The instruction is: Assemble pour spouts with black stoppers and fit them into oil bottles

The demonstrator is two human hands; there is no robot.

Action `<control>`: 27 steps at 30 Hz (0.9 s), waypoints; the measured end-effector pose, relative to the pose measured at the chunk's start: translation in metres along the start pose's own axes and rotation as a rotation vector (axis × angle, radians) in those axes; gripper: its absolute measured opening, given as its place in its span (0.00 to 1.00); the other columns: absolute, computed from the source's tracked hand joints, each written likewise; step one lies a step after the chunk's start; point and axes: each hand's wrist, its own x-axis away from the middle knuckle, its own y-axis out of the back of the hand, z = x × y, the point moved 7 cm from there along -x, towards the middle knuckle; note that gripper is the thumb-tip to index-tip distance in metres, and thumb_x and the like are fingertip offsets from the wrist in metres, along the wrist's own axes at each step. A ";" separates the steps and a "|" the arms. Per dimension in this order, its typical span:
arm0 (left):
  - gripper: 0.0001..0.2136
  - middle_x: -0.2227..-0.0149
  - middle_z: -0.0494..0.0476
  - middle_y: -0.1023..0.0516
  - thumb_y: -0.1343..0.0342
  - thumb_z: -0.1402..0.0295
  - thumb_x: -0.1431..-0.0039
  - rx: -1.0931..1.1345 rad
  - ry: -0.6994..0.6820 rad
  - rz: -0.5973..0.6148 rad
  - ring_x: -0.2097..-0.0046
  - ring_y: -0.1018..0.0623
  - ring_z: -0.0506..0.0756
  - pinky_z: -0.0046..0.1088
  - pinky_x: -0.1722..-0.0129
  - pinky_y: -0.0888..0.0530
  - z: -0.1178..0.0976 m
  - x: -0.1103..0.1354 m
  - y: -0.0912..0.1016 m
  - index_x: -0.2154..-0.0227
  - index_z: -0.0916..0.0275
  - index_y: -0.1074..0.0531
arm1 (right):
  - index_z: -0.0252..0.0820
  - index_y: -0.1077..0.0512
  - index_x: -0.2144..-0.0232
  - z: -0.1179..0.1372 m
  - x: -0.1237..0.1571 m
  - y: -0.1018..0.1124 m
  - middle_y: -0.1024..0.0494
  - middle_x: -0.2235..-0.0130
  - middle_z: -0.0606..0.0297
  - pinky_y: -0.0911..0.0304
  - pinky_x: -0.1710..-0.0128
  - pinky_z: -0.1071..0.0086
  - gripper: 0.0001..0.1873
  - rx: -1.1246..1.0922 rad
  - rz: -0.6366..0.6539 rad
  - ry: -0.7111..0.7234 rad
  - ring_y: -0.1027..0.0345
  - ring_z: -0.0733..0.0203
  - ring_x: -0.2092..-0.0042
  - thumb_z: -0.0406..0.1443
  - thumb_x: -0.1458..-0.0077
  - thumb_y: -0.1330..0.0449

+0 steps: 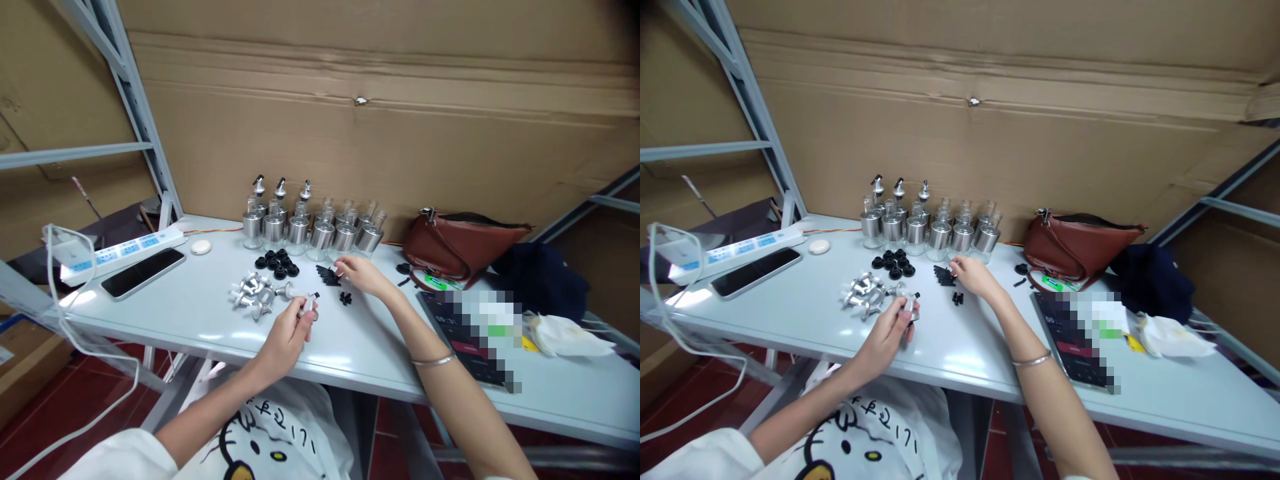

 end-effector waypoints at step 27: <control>0.12 0.68 0.48 0.32 0.52 0.57 0.39 0.120 0.074 -0.075 0.74 0.30 0.46 0.25 0.70 0.35 0.005 0.001 0.004 0.66 0.59 0.46 | 0.41 0.32 0.74 0.074 0.091 0.050 0.27 0.73 0.64 0.41 0.70 0.72 0.13 -0.163 -0.364 0.315 0.35 0.65 0.72 0.39 0.40 0.49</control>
